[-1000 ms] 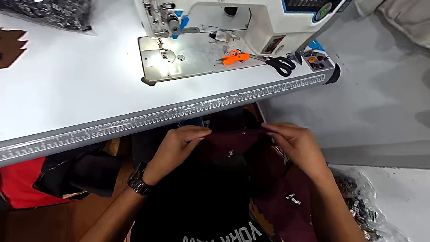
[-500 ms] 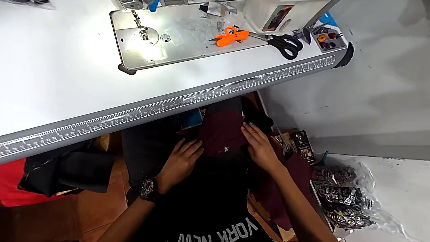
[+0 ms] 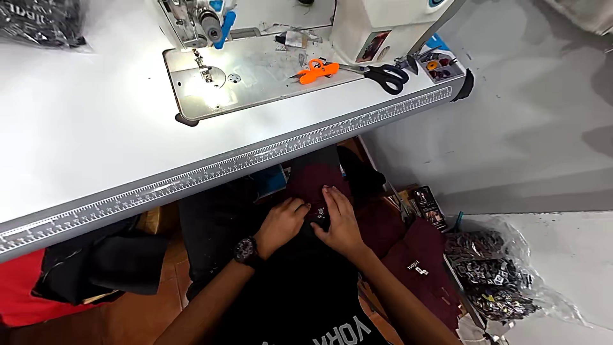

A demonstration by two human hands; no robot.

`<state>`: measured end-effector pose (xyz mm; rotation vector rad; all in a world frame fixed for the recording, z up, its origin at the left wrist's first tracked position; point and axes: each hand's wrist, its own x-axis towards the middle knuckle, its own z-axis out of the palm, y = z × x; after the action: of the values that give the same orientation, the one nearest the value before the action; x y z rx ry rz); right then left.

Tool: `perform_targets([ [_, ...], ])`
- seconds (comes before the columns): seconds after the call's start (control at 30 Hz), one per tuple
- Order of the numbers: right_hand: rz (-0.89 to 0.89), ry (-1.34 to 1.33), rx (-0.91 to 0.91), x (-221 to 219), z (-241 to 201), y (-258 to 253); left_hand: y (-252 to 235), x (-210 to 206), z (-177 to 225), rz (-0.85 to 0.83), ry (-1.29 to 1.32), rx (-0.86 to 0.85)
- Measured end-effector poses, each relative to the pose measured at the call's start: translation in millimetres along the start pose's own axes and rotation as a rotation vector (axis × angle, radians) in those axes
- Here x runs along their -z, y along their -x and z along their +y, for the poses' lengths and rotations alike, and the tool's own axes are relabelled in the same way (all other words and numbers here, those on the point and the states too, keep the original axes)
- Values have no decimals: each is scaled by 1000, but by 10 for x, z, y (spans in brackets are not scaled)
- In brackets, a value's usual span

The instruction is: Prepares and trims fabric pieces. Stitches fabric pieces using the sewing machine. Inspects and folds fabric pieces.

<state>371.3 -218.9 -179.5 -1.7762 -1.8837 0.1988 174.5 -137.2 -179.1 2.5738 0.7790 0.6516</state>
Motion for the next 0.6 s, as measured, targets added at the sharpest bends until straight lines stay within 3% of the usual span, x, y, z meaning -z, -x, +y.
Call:
perform_targets([
  [0.17, 15, -40, 41, 277, 187, -177, -395, 833, -69, -316, 262, 20],
  [0.27, -246, -171, 81, 945, 285, -240, -701, 1250, 64, -420, 142, -125],
  [0.33, -378, -227, 11, 1457, 294, -144, -952, 1343, 217, -405, 75, -272],
  [0.47, -391, -251, -207, 2325, 459, 480, -1544, 992, 722, -379, 224, -536],
  [0.6, -384, -128, -469, 2566, 500, 1546, -1663, 186, 1272, -685, 303, -607],
])
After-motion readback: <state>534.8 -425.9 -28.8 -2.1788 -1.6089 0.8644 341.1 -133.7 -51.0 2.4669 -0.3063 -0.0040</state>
